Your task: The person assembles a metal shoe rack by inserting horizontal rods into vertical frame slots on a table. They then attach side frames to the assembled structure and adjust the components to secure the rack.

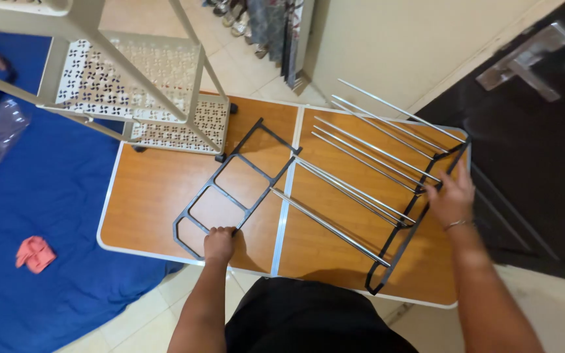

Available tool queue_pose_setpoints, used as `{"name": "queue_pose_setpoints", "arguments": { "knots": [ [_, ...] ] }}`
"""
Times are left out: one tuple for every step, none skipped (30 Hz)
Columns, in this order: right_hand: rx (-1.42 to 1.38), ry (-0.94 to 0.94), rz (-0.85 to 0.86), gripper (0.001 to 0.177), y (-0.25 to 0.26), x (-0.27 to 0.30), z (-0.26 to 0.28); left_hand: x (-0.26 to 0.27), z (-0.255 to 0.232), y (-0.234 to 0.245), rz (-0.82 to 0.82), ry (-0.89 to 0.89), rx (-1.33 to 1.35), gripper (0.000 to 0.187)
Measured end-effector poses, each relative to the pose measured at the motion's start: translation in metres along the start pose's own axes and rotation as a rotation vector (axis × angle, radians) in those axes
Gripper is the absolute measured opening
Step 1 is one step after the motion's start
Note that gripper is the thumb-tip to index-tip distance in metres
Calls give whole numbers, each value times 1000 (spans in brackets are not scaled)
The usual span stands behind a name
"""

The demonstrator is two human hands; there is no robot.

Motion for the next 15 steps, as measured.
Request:
{"name": "queue_pose_setpoints", "arguments": {
  "knots": [
    [9, 9, -51, 49, 12, 10, 10, -1, -2, -3, 5, -22, 1, 32],
    [0, -4, -2, 49, 14, 21, 19, -4, -1, -2, 4, -43, -2, 32],
    [-9, -17, 46, 50, 15, 34, 28, -8, 0, -2, 3, -55, -4, 33],
    [-21, -31, 100, 51, 15, 51, 37, -9, 2, -2, 7, -65, -9, 33],
    [12, -14, 94, 54, 14, 67, 51, -10, 4, -1, 10, -75, -14, 34],
    [47, 2, 85, 58, 13, 82, 63, -13, 4, 1, -7, -95, 1, 33],
    [83, -29, 162, 61, 5, 96, 68, -15, 3, 2, -25, -114, 17, 33],
    [119, -62, 248, 63, -6, 115, 75, -9, 5, 1, -32, -130, 31, 32],
    [154, -97, 335, 65, -14, 133, 78, -2, 4, 3, -64, -181, 86, 32],
    [164, -106, 342, 65, -17, 142, 80, -1, 2, 10, -108, -230, 141, 32],
    [175, -115, 349, 66, -21, 149, 83, -3, -4, 18, -151, -281, 196, 32],
    [183, -122, 359, 66, -26, 154, 86, -4, -6, 23, -169, -286, 238, 28],
    [157, -132, 354, 64, -28, 157, 85, -6, -8, 29, -186, -292, 281, 25],
    [130, -141, 351, 63, -30, 161, 83, -5, -11, 34, -202, -297, 324, 23],
    [102, -151, 347, 61, -32, 162, 80, -8, -15, 41, -228, -292, 338, 21]
  ]
}}
Point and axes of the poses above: each hand's wrist, its own x-axis away from the middle knuckle, its own y-axis out of the back of the hand, z = x × y, the point moved 8 cm from there along -x, towards the middle knuckle, and after that the axes turned 5 degrees about x, right-handed, at the moved point
